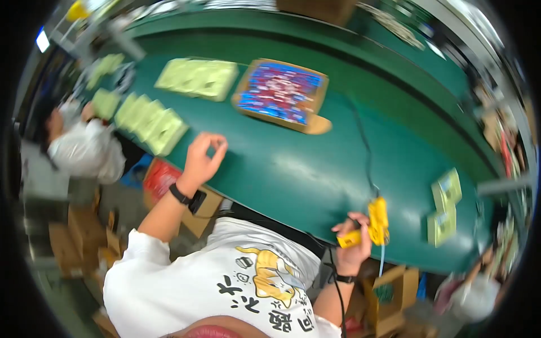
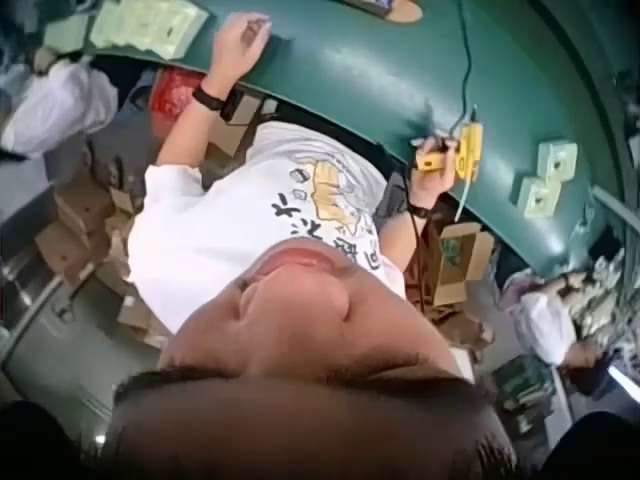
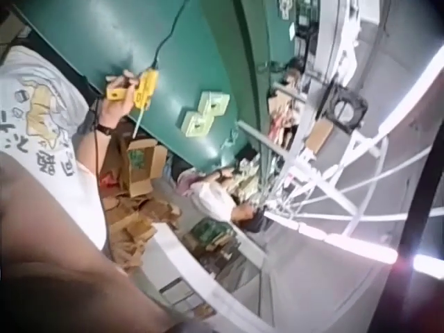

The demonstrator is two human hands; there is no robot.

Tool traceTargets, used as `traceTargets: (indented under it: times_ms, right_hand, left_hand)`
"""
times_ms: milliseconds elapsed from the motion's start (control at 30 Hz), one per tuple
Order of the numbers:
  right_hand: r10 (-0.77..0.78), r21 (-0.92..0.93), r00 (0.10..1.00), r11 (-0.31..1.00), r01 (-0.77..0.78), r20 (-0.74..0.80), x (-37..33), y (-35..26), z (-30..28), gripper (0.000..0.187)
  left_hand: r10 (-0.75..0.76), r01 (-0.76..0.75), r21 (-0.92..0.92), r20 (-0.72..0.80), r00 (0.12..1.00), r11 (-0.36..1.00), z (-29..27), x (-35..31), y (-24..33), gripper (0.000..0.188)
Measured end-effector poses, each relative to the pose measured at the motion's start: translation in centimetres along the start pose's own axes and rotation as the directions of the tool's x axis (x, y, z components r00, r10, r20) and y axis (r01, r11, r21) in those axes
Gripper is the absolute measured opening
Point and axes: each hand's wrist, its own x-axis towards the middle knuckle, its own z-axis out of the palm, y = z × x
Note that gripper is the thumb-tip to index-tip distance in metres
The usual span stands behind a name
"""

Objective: The person picks up a battery from a box, places it into a plastic housing, and applies adhesive using a glue gun. They repeat this process several times, occasionally adjusting the components within the housing by hand.

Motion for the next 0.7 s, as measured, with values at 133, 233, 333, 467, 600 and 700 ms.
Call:
traceTargets:
  times_ms: [133, 233, 333, 467, 600, 700]
  right_hand:
    - [-0.037, -0.108, 0.998, 0.993, 0.043, 0.052, 2.4, 1.9, -1.4, 0.024]
    - [-0.030, -0.187, 0.994, 0.981, 0.050, 0.107, 3.5, 3.2, -1.6, 0.021]
    - [-0.034, -0.239, 0.995, 0.969, 0.056, 0.096, 3.7, 3.4, -1.5, 0.021]
    - [-0.032, -0.263, 0.999, 0.964, 0.039, 0.031, 3.4, 3.3, -0.9, 0.017]
    - [-0.040, -0.263, 0.999, 0.964, 0.044, 0.020, 3.8, 3.0, -0.4, 0.020]
    - [-0.018, -0.251, 1.000, 0.968, 0.016, -0.008, 3.9, 2.7, 0.0, 0.021]
  left_hand:
    - [0.039, 0.234, 0.506, -0.471, 0.881, 0.830, -9.1, -1.0, -8.6, 0.029]
    - [-0.158, 0.427, 0.582, -0.455, 0.876, 0.692, -13.0, -3.5, -15.5, 0.032]
    - [-0.332, 0.488, 0.561, -0.362, 0.871, 0.668, -14.3, -2.7, -17.6, 0.034]
    - [-0.511, 0.517, 0.394, -0.130, 0.850, 0.760, -14.0, 0.5, -14.9, 0.036]
    - [-0.278, 0.219, 0.322, 0.150, 0.949, 0.921, -13.3, 1.5, -12.3, 0.033]
    - [-0.044, -0.066, 0.351, 0.297, 0.954, 0.934, -12.7, 1.9, -9.2, 0.028]
